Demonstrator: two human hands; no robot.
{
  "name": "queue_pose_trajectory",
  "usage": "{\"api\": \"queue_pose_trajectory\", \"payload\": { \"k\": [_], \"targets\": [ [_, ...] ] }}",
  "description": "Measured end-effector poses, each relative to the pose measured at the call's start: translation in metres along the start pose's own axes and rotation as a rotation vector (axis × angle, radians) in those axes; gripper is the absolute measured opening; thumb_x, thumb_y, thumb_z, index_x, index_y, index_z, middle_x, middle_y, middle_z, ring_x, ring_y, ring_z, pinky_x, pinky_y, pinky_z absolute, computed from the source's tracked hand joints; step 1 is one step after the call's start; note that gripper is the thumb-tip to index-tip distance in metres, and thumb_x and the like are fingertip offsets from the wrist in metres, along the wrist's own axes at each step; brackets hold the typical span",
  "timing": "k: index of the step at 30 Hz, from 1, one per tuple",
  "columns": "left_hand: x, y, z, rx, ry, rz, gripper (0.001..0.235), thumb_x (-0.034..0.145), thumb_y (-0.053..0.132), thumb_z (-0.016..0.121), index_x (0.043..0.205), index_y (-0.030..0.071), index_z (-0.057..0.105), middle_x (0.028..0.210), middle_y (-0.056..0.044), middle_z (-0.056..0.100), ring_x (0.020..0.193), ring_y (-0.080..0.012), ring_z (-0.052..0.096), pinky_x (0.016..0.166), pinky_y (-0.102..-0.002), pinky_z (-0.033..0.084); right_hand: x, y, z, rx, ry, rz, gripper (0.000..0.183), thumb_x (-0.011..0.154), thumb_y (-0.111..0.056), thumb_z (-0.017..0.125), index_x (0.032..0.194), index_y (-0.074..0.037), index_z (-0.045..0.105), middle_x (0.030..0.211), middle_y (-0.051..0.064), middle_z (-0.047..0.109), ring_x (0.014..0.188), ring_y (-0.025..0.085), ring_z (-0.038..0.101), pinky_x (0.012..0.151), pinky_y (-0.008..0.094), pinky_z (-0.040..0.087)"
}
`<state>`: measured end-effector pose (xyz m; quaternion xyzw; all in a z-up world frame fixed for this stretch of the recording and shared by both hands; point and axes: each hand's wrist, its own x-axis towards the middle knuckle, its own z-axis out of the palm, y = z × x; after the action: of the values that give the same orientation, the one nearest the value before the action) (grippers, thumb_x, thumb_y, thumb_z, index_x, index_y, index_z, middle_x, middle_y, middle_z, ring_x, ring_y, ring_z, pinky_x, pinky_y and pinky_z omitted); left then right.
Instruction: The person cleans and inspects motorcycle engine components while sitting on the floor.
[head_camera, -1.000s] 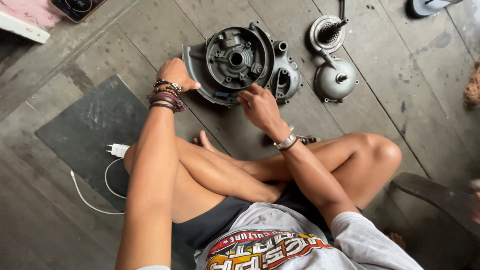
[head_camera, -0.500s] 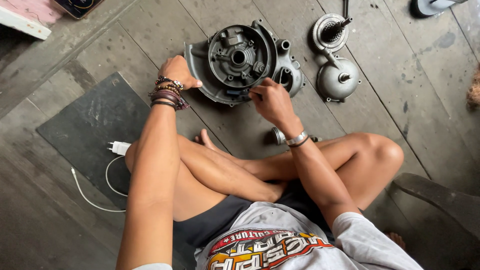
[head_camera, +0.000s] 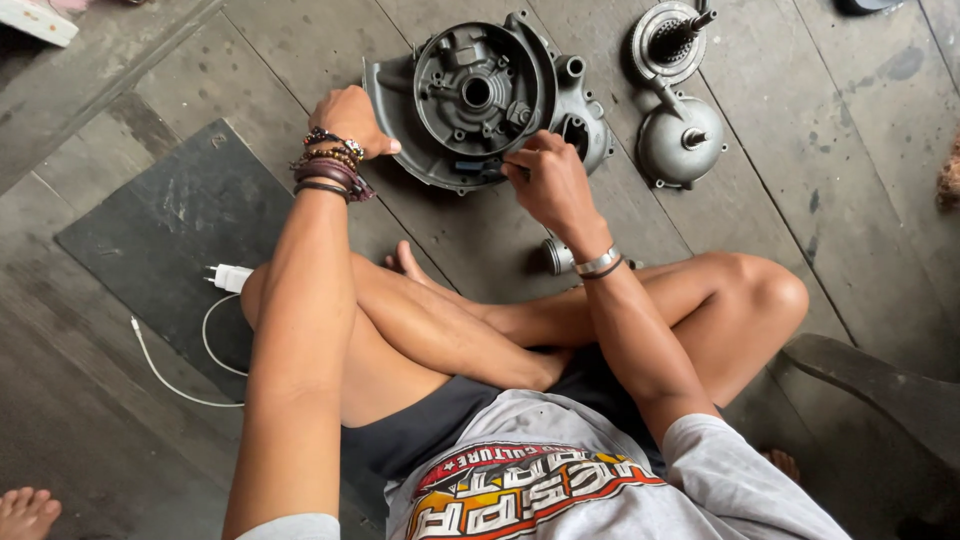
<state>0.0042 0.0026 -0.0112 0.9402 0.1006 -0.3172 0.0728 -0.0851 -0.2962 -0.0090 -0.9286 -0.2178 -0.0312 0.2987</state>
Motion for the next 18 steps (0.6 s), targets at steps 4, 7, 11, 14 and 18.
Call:
{"api": "queue_pose_trajectory", "payload": {
  "k": [4, 7, 11, 14, 18],
  "targets": [
    [0.000, -0.001, 0.001, -0.010, 0.023, 0.019, 0.066, 0.071, 0.048, 0.095, 0.111, 0.002, 0.070, 0.116, -0.021, 0.072, 0.107, -0.0414, 0.069, 0.087, -0.049, 0.058, -0.001, -0.020, 0.020, 0.017, 0.089, -0.070, 0.009, 0.094, -0.013, 0.078, 0.100, -0.007, 0.082, 0.091, 0.009, 0.065, 0.076, 0.030, 0.058, 0.070, 0.043, 0.048],
    [-0.001, 0.001, 0.000, 0.004, 0.020, 0.020, 0.063, 0.072, 0.049, 0.094, 0.108, 0.002, 0.071, 0.113, -0.019, 0.073, 0.105, -0.0400, 0.070, 0.084, -0.048, 0.059, -0.001, -0.022, 0.026, 0.025, 0.127, -0.106, 0.015, 0.099, -0.013, 0.073, 0.105, -0.002, 0.080, 0.093, 0.010, 0.062, 0.077, 0.029, 0.055, 0.071, 0.040, 0.049],
    [-0.008, 0.005, -0.001, 0.036, 0.024, 0.022, 0.059, 0.075, 0.048, 0.093, 0.108, 0.004, 0.072, 0.116, -0.018, 0.073, 0.107, -0.0391, 0.070, 0.086, -0.047, 0.058, 0.001, -0.012, 0.008, 0.039, 0.061, -0.076, 0.011, 0.096, -0.013, 0.075, 0.101, -0.005, 0.081, 0.091, 0.010, 0.064, 0.078, 0.031, 0.057, 0.070, 0.042, 0.047],
    [-0.009, 0.006, 0.001, 0.045, 0.048, 0.035, 0.059, 0.075, 0.047, 0.092, 0.111, 0.005, 0.073, 0.118, -0.018, 0.072, 0.110, -0.0386, 0.069, 0.088, -0.048, 0.058, 0.000, 0.000, -0.005, 0.057, -0.017, 0.007, 0.010, 0.094, -0.012, 0.074, 0.100, -0.009, 0.082, 0.090, 0.010, 0.064, 0.081, 0.033, 0.059, 0.075, 0.043, 0.048],
    [-0.011, 0.011, 0.002, 0.080, 0.064, 0.042, 0.057, 0.077, 0.044, 0.091, 0.116, 0.006, 0.072, 0.120, -0.018, 0.072, 0.113, -0.0380, 0.068, 0.088, -0.047, 0.059, -0.004, 0.008, -0.001, 0.015, -0.019, 0.007, 0.010, 0.092, -0.015, 0.077, 0.099, -0.013, 0.083, 0.090, 0.008, 0.065, 0.080, 0.032, 0.059, 0.078, 0.042, 0.048]
  ]
}}
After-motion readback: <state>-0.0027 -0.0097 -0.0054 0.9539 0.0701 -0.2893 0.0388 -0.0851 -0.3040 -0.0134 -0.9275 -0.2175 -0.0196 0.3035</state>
